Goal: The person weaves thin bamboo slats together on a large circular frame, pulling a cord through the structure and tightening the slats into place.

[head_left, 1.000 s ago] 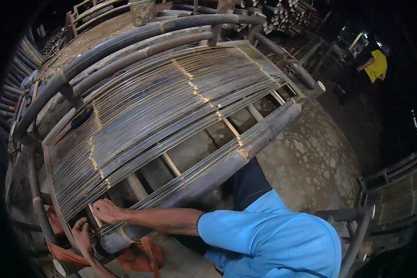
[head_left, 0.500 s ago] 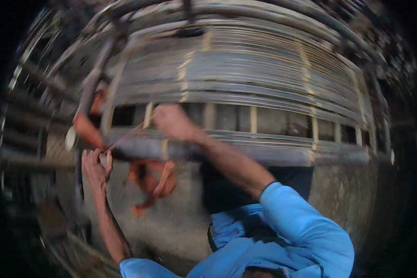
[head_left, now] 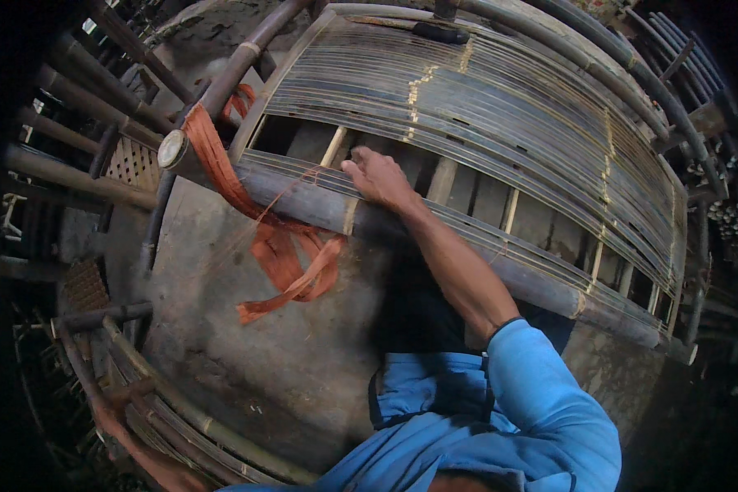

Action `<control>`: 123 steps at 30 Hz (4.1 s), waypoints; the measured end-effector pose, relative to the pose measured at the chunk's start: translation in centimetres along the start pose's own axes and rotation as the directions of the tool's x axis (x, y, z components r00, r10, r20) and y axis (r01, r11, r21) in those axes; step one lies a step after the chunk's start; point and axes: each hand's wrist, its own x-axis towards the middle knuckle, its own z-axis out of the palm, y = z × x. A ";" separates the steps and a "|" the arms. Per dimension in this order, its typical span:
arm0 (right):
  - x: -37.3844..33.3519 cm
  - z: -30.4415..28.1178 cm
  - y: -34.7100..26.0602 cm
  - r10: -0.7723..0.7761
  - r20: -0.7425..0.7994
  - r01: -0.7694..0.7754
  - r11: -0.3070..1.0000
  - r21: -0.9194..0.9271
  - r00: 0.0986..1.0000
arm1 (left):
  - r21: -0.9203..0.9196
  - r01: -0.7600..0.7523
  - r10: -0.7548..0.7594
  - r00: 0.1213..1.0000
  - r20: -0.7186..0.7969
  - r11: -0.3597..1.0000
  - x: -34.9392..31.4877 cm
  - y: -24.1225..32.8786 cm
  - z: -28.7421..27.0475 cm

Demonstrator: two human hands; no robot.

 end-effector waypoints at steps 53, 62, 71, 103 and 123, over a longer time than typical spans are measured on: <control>-22.1 -30.6 13.2 0.360 -0.301 -0.422 0.890 -0.173 0.883 | -0.881 -0.454 0.860 0.494 -0.128 0.130 -30.0 65.2 -0.9; -26.9 -30.3 14.9 0.500 -0.182 -0.529 0.829 -0.183 0.847 | -0.992 -0.045 0.949 0.299 0.101 0.120 -38.2 67.3 -6.0; -21.8 -30.2 16.6 0.324 0.102 -0.334 0.937 0.099 0.940 | -0.555 0.539 0.773 0.462 -0.435 -0.634 -11.9 56.3 -12.1; -21.0 -31.8 12.8 0.009 -0.253 0.027 0.990 0.138 0.967 | -0.452 -0.839 0.742 0.091 -0.664 -0.301 -33.2 82.5 -16.6; -20.5 -29.0 14.7 0.180 -0.252 -0.223 0.963 -0.153 0.951 | -0.466 -0.320 0.337 0.940 -0.049 0.825 2.0 25.6 -6.4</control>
